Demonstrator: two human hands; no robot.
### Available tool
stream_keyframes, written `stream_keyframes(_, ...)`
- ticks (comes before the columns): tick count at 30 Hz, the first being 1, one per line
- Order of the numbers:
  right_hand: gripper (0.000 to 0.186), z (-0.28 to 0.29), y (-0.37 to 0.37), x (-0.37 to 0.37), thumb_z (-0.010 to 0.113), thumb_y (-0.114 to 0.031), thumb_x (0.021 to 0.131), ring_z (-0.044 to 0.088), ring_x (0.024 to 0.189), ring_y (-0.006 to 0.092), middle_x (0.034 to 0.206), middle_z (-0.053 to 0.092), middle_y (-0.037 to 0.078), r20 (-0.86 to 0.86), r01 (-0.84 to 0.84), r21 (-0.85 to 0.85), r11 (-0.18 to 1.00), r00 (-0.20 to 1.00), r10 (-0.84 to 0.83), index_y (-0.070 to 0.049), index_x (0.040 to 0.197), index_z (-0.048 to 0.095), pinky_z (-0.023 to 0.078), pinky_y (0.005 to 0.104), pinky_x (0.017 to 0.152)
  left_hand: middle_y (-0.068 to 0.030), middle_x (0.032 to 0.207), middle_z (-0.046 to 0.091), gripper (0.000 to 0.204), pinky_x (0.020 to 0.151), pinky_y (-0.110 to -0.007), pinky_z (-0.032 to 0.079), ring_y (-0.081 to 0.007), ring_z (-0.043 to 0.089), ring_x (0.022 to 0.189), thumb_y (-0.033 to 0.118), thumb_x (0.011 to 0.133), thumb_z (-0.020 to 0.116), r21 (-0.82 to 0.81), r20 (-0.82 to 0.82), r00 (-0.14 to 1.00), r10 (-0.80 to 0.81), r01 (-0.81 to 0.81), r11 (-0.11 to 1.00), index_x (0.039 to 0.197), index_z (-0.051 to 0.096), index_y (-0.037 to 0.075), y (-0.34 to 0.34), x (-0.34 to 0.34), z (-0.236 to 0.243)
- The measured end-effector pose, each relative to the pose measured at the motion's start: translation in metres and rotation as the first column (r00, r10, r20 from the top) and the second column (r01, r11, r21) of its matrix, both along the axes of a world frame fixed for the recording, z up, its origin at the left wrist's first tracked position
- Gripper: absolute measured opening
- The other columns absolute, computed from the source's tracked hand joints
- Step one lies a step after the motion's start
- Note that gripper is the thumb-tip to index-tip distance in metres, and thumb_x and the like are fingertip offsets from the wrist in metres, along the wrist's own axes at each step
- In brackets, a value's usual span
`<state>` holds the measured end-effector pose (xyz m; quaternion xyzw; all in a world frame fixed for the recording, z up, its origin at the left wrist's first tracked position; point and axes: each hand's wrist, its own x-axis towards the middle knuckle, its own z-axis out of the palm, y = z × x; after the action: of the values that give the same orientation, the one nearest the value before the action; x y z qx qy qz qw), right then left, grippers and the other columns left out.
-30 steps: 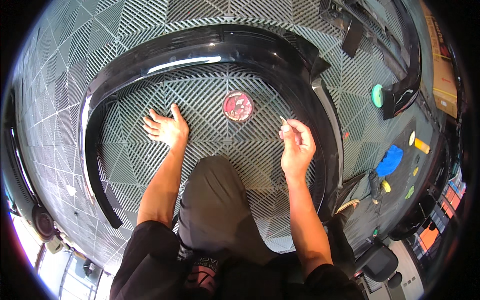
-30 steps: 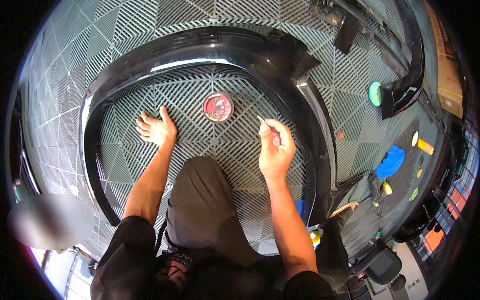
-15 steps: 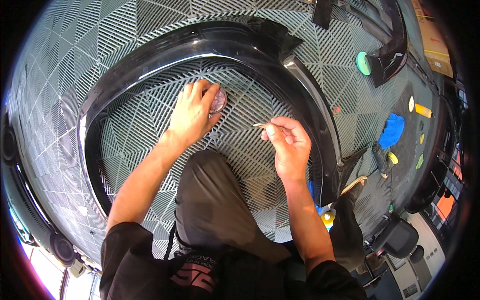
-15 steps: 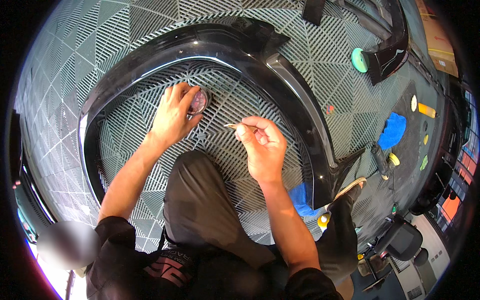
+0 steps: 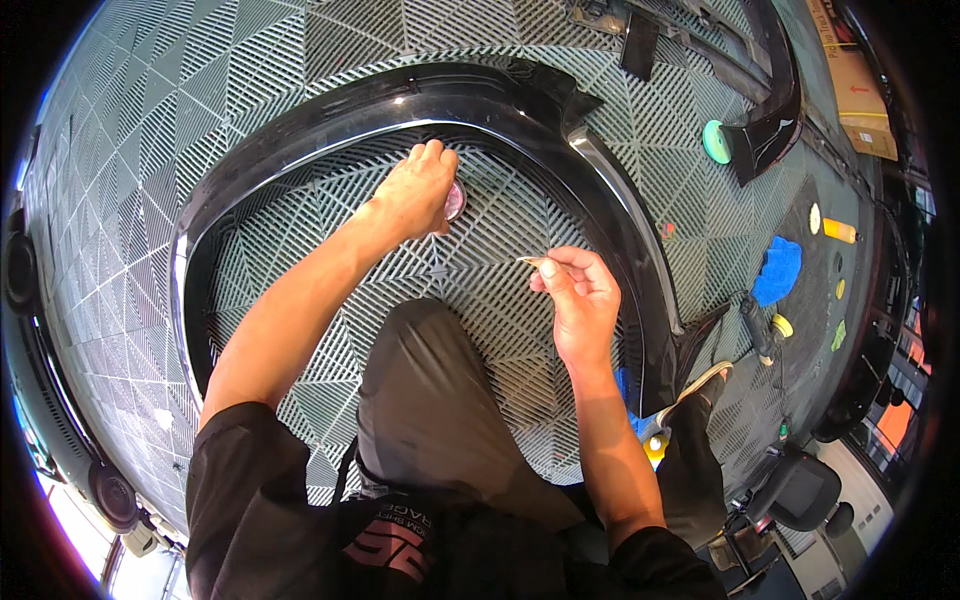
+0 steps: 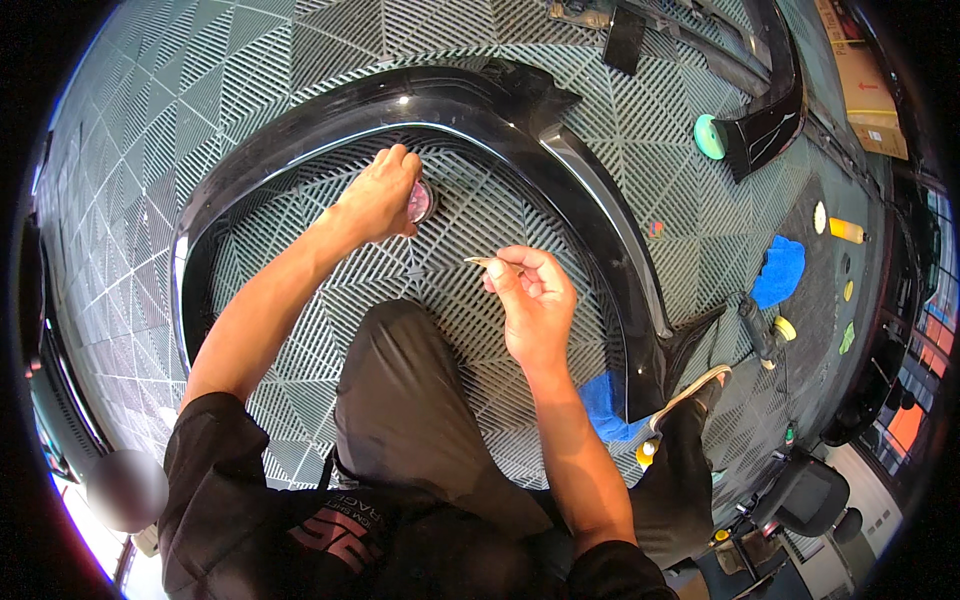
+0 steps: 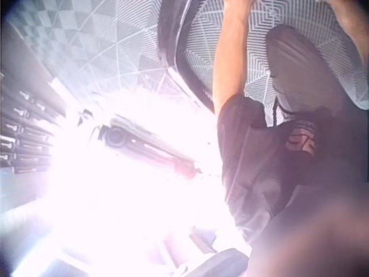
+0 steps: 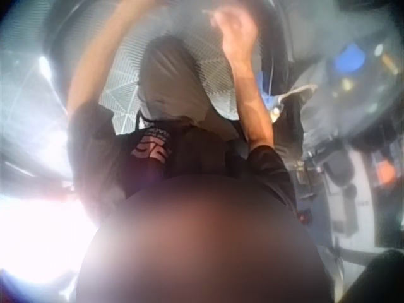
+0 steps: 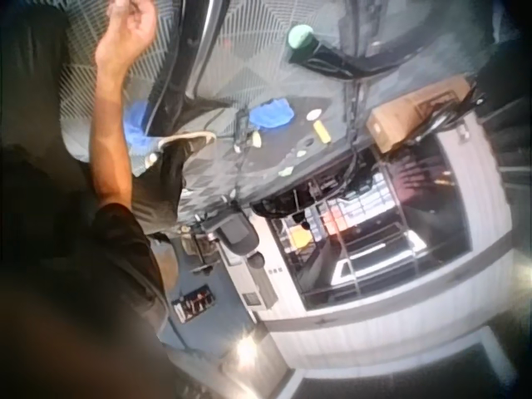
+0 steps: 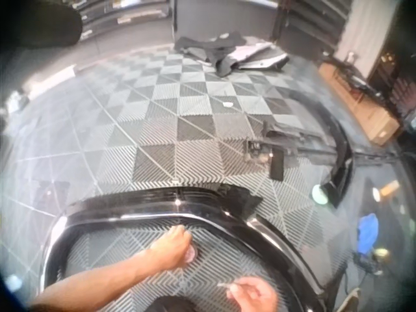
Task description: The person removes a black car bumper from a vehicle, places it on the floor, wipes it with a blue cloth, and applies a dark substance from a small container using a brush to a specific area on the bumper.
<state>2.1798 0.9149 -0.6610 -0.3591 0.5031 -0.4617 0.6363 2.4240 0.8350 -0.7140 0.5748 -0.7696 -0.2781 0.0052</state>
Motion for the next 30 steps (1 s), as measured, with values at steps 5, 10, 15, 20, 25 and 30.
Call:
stream_keyframes(5, 0.018, -0.009, 0.0, -0.005, 0.07, -0.003, 0.091, 0.065, 0.076, 0.0124, 0.09, 0.069, 0.01, 0.013, 0.035, 0.023, 0.999, 0.999, -0.035, 0.004, 0.106, 0.062, 0.055, 0.0257, 0.072, -0.0212, 0.109, 0.053, 0.072, 0.097, -0.045, 0.048, -0.0407, 0.053, 0.109, 0.017, 0.052, 0.094, 0.054, 0.013, 1.0, 0.013, -0.014, 0.998, 0.105, 0.049, -0.003, -0.004, -0.001, -0.001)
stream_keyframes(10, 0.014, -0.015, -0.001, -0.012, 0.068, -0.004, 0.092, 0.065, 0.077, 0.0137, 0.09, 0.069, 0.01, -0.058, 0.031, 0.046, 0.998, 0.998, -0.028, 0.003, 0.104, 0.063, 0.055, 0.0287, 0.073, -0.0204, 0.107, 0.052, 0.075, 0.094, -0.045, 0.048, -0.0395, 0.053, 0.106, 0.02, 0.053, 0.094, -0.048, -0.01, 0.999, 0.043, -0.043, 0.998, 0.108, 0.047, -0.002, 0.005, 0.003, 0.004)
stream_keyframes(15, 0.017, -0.021, 0.0, -0.012, 0.07, -0.007, 0.092, 0.065, 0.075, 0.0135, 0.089, 0.069, 0.01, -0.116, 0.035, 0.058, 0.998, 0.993, -0.028, 0.002, 0.105, 0.064, 0.055, 0.0283, 0.069, -0.0177, 0.102, 0.05, 0.068, 0.088, -0.044, 0.047, -0.0369, 0.052, 0.098, 0.025, 0.059, 0.09, -0.248, -0.107, 0.992, 0.065, -0.09, 0.965, 0.108, 0.05, 0.0, 0.024, 0.006, 0.003)
stream_keyframes(20, 0.021, -0.028, 0.0, -0.012, 0.071, -0.009, 0.092, 0.063, 0.069, 0.0128, 0.086, 0.069, 0.009, -0.143, 0.044, 0.071, 0.997, 0.989, -0.033, 0.002, 0.109, 0.065, 0.053, 0.027, 0.062, -0.0172, 0.102, 0.051, 0.058, 0.086, -0.042, 0.048, -0.0352, 0.053, 0.096, 0.026, 0.066, 0.087, -0.328, -0.249, 0.96, 0.131, -0.211, 0.921, 0.106, 0.053, 0.001, 0.031, 0.007, -0.007)
stream_keyframes(25, 0.025, -0.032, -0.002, -0.011, 0.071, -0.01, 0.092, 0.062, 0.068, 0.0125, 0.085, 0.069, 0.009, -0.176, 0.044, 0.059, 0.997, 0.984, -0.033, 0.003, 0.113, 0.064, 0.052, 0.0261, 0.062, -0.0108, 0.101, 0.054, 0.055, 0.08, -0.036, 0.051, -0.0223, 0.057, 0.09, 0.018, 0.067, 0.087, -0.147, -0.545, 0.76, 0.354, -0.503, 0.852, 0.106, 0.053, 0.001, 0.04, 0.014, -0.022)
stream_keyframes(30, 0.025, -0.035, -0.001, -0.005, 0.07, -0.006, 0.091, 0.063, 0.067, 0.0122, 0.087, 0.069, 0.01, -0.156, 0.026, 0.099, 0.995, 0.988, -0.01, 0.005, 0.114, 0.064, 0.054, 0.0257, 0.062, -0.0104, 0.11, 0.06, 0.036, 0.078, -0.03, 0.054, -0.0153, 0.063, 0.087, 0.013, 0.075, 0.085, 0.185, -0.768, 0.362, 0.529, -0.665, 0.724, 0.101, 0.062, 0.001, 0.053, 0.019, -0.033)
